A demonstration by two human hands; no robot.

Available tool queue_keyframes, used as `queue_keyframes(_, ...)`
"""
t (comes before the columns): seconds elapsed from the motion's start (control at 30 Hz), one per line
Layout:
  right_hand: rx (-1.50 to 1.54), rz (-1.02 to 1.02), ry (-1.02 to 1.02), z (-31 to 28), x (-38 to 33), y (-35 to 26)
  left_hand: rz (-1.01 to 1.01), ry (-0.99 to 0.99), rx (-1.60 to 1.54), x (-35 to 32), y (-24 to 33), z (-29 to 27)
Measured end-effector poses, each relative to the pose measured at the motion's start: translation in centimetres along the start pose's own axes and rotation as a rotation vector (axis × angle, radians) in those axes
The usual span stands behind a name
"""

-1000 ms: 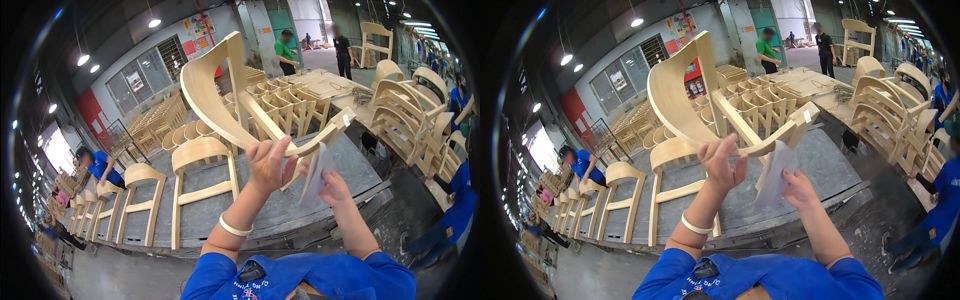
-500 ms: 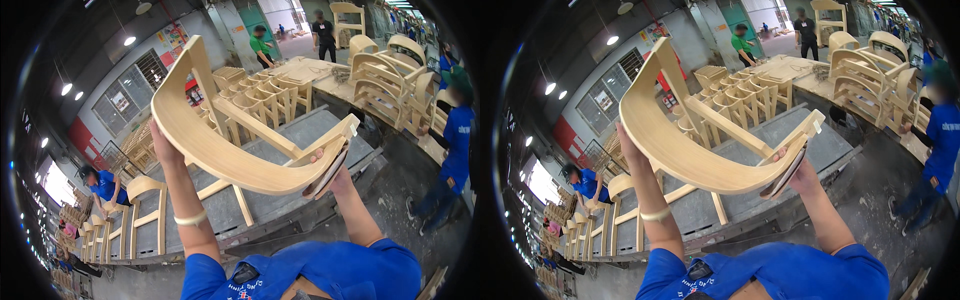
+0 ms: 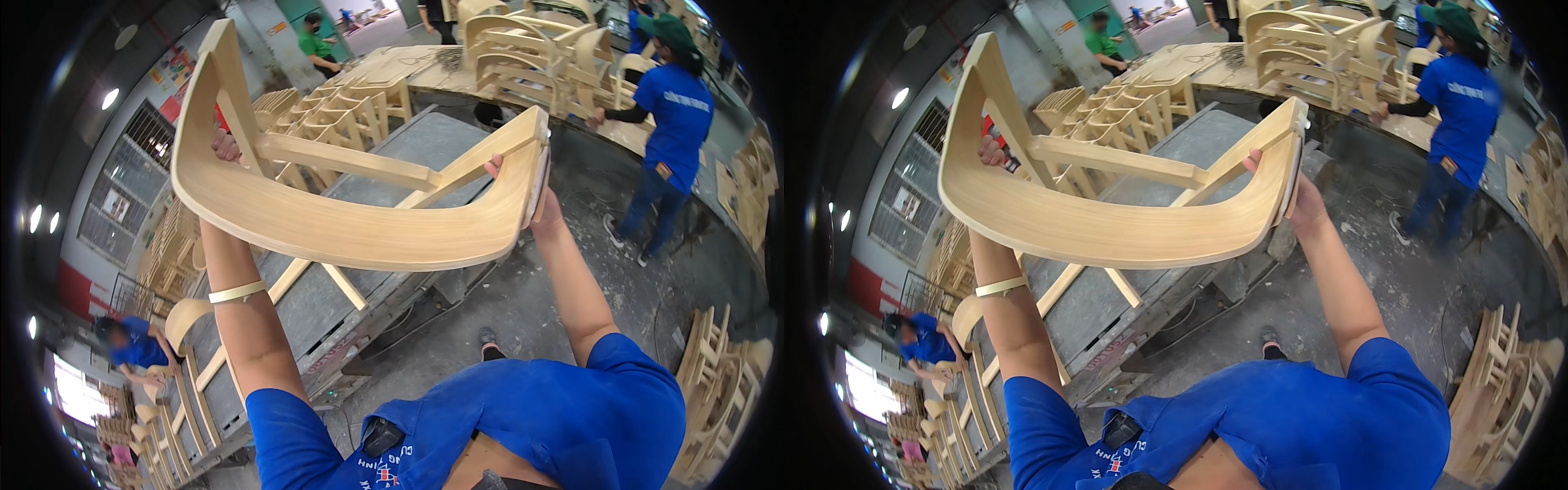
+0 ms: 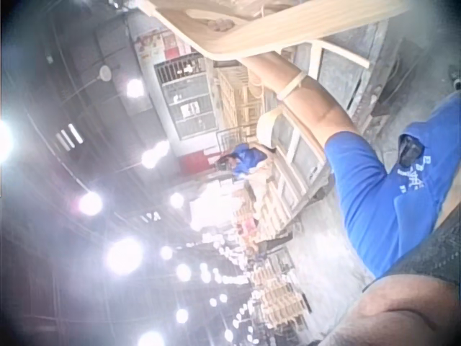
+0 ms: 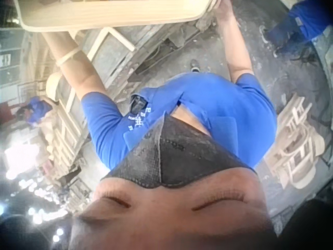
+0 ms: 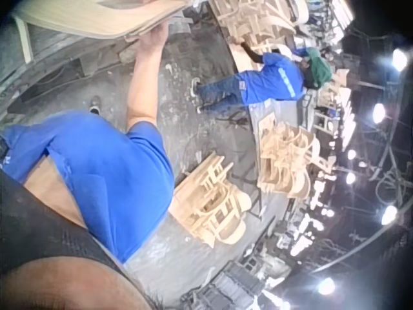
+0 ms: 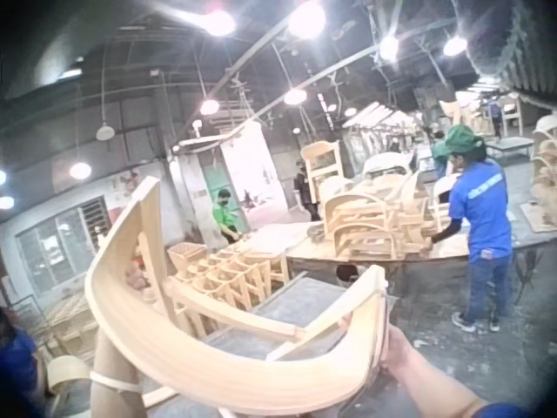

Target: The person sands the surfaces of unfinished wooden chair frames using a sanding block. They repeatedly lift, rotate, and reposition the chairs to sand the backrest, seat, and legs, then place the chairs on a workbench or floor.

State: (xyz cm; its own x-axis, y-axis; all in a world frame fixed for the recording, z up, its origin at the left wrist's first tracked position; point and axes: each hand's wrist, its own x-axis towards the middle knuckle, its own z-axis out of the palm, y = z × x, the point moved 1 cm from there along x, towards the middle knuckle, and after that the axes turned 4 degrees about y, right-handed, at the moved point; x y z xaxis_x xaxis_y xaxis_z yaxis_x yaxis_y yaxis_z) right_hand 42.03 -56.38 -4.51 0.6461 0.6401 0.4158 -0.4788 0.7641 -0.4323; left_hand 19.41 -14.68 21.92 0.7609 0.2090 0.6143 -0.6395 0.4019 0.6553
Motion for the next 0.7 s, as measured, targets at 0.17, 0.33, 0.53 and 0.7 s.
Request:
queue_keyframes(0.17, -0.062, -0.033, 0.023, 3.4, -5.6, -12.8, -0.028, 0.038, -0.055, 2.8, -2.7, 7.3)
queue_keyframes(0.33, -0.462, -0.474, 0.340, 4.7, -8.9, -25.8, 0.071, 0.349, 0.045, 7.9, -6.0, 12.4)
queue_keyframes(0.53, -0.413, -0.324, 0.330, 4.1, -13.6, -35.3, -0.375, -0.175, -0.507, 5.4, -15.7, 18.0)
queue_keyframes(0.7, -0.556, -0.296, 0.578, -1.8, -12.2, -39.6, -0.313, 0.378, -0.515, 0.1, -25.6, 18.5)
